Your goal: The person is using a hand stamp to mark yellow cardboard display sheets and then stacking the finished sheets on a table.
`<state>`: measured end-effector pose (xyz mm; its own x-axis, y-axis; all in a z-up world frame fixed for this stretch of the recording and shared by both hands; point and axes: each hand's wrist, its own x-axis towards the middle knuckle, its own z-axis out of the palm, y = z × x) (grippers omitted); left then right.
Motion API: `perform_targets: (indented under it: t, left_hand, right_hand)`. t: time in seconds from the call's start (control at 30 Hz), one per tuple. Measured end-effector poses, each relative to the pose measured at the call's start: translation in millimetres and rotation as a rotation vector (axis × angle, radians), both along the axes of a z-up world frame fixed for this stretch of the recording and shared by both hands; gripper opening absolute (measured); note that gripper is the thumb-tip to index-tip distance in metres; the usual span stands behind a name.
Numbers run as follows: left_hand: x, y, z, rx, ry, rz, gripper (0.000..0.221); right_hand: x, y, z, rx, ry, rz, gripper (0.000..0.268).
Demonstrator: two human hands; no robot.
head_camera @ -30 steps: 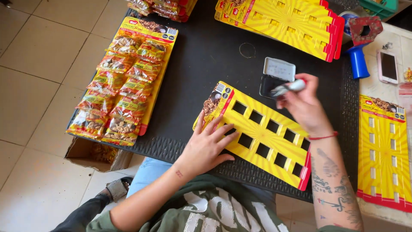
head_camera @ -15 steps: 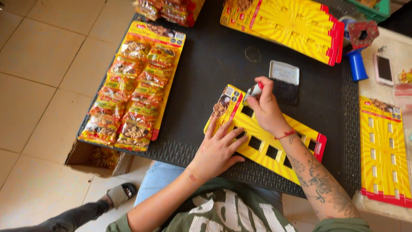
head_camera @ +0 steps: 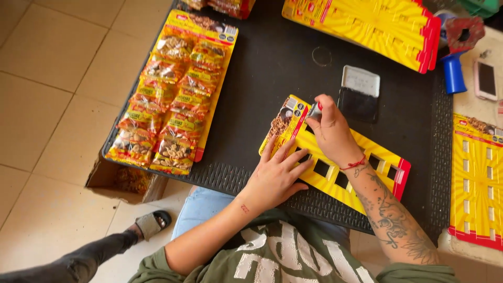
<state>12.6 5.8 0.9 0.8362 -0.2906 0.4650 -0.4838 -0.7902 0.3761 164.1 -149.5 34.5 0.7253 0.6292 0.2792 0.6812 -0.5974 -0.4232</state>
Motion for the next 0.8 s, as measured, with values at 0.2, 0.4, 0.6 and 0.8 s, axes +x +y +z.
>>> perform_targets:
  t: [0.2,0.4,0.6,0.8]
  left_hand:
    - [1.2,-1.3,-13.2,-0.056,-0.009,0.007,0.044]
    - [0.2,0.6,-7.8,-0.049,-0.047,0.0,0.038]
    - [1.8,-1.5,-16.5,-0.072,-0.075,-0.02,0.035]
    - [6.7,4.9,-10.3,-0.043,-0.133,0.007,0.031]
  right_hand:
    - [1.7,-4.5,-3.7,0.053,0.08,-0.05,0.048]
    - [55.7,-45.8,-9.2,0.315,0.163,-0.121,0.051]
    - [51.4,-73.9,3.0,-0.024,0.013,-0.433,0.051]
    - [75.9,-90.7,-8.7,-0.194,-0.16,-0.352,0.054]
